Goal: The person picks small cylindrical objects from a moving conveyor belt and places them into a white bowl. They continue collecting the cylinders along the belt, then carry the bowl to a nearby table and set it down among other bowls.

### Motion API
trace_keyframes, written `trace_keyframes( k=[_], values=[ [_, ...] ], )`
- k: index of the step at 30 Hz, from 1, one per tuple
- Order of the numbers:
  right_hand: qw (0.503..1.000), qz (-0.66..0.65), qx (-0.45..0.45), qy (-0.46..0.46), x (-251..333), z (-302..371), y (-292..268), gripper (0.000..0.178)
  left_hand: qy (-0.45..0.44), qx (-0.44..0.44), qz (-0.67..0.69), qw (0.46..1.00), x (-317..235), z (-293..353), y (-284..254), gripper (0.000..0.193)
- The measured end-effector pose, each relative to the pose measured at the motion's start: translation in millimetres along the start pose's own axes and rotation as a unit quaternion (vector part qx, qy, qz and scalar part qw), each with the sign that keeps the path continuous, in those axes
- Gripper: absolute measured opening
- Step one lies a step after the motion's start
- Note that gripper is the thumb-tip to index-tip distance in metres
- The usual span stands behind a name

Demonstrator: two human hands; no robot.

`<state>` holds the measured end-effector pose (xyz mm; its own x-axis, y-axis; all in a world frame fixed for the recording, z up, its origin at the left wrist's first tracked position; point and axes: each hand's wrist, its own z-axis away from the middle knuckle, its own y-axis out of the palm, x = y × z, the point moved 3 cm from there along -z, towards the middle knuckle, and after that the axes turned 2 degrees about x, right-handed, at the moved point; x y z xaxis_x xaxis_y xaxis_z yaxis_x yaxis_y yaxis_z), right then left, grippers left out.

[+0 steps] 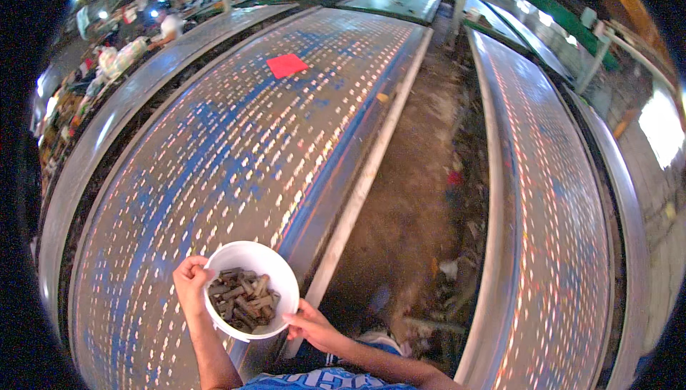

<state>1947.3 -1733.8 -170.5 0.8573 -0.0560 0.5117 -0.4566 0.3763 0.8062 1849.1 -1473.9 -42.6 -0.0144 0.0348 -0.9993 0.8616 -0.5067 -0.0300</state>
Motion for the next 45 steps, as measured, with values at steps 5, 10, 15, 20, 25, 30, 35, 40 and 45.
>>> trace_keyframes(
  k=[5, 10, 15, 20, 25, 30, 35, 40, 45],
  values=[
    [0.999, -0.037, 0.029, 0.0, 142, -60, -77, 0.035, -0.003, -0.027, -0.067, 0.997, -13, -95, 147, 0.02],
    [0.997, -0.017, 0.051, 0.048, 285, -113, -136, 0.032, -0.008, -0.067, -0.143, 0.987, -33, -173, 272, 0.019],
    [0.998, 0.057, 0.031, 0.01, 429, -156, -196, 0.036, -0.012, -0.122, 0.016, 0.992, -7, -239, 384, 0.018],
    [0.993, 0.107, 0.034, 0.029, 543, -202, -245, 0.028, -0.014, -0.215, 0.067, 0.974, 0, -295, 477, 0.02],
    [0.975, 0.142, 0.099, 0.139, 614, -260, -328, 0.029, -0.059, -0.152, -0.196, 0.967, -31, -382, 578, 0.02],
    [0.922, 0.245, 0.143, 0.264, 738, -296, -365, 0.034, -0.107, -0.13, -0.247, 0.954, -32, -462, 671, 0.02],
    [0.983, 0.09, 0.053, 0.154, 886, -360, -422, 0.044, -0.056, -0.155, -0.095, 0.982, -16, -564, 794, 0.015],
    [0.994, 0.093, 0.016, 0.055, 1010, -405, -477, 0.041, -0.048, -0.124, -0.067, 0.989, -19, -656, 921, 0.017],
    [0.99, 0.121, 0.054, 0.055, 1138, -459, -560, 0.038, -0.032, -0.132, -0.084, 0.987, -19, -737, 1052, 0.017]
  ],
)
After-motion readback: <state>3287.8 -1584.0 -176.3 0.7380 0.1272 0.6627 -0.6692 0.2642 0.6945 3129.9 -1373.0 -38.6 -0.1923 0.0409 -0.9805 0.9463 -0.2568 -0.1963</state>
